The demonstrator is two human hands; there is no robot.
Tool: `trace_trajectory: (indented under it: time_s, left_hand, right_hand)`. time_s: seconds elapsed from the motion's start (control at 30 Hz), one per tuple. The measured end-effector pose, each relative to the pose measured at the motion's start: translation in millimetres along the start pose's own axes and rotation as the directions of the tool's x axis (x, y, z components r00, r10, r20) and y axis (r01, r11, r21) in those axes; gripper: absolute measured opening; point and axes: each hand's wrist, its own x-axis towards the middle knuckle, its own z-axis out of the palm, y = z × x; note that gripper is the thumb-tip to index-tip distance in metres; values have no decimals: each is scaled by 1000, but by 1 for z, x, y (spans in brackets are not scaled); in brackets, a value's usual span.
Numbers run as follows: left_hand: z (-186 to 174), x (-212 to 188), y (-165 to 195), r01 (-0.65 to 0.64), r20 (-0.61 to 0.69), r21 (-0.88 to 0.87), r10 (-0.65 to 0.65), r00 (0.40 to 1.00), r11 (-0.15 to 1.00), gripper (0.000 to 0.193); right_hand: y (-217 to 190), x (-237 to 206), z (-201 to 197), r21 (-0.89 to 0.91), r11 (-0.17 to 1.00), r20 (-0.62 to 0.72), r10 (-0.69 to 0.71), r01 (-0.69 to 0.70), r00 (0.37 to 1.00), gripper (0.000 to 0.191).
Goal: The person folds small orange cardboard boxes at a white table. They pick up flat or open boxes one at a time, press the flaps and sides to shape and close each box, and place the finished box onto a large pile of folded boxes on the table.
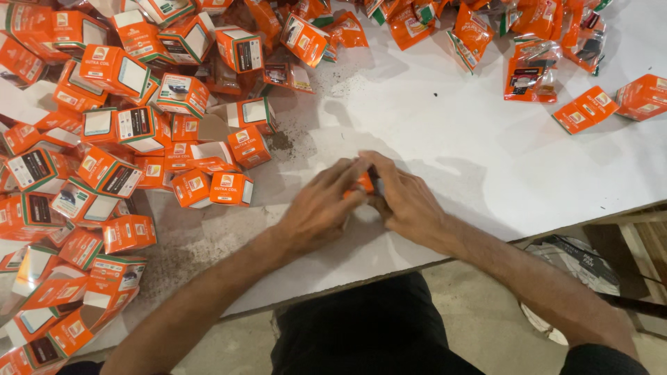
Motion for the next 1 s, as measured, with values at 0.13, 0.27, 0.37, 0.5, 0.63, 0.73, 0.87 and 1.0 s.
trace_trajectory:
  time_s: [0.13, 0.27, 0.37, 0.5, 0.63, 0.73, 0.87, 1.0]
  left_hand:
    - [-63, -17, -9, 202, -331, 286, -102, 938, 936, 24]
    - [-95, -26, -16, 383, -482, 524, -105, 870, 761, 24]
    - [-90, -13, -25, 315, -483, 294, -144, 864, 903, 21]
    - [-75, 20, -77, 378, -358, 156, -305, 883, 912, 14]
    - [-37, 68, -143, 398, -178, 453, -357, 917, 797, 45]
    - [-14, 84, -166, 369, -132, 545, -357, 925, 753, 78]
    - [-22, 89, -163, 361, 212, 503, -517, 830, 786, 96]
    - [-28, 47, -111, 165, 237, 319, -248, 939, 933, 92]
  right_hand:
    - [-3, 55, 8, -148, 971, -24, -193, 187, 981, 80]
    - [-12, 147, 54, -463, 763, -34, -524, 451, 851, 59]
    - [-13, 178, 76, -495, 773, 30, -442, 397, 897, 47]
    - [0, 150, 56, -372, 864, -79, -395, 341, 915, 61]
    - [6, 71, 7, -226, 973, -162, -85, 47, 983, 60]
    - [7, 34, -15, 11, 999, -225, -46, 50, 973, 56]
    - [6, 2, -23, 161, 982, -216, 130, -96, 968, 64]
    - [11, -10, -18, 220, 972, -202, 128, -82, 971, 60]
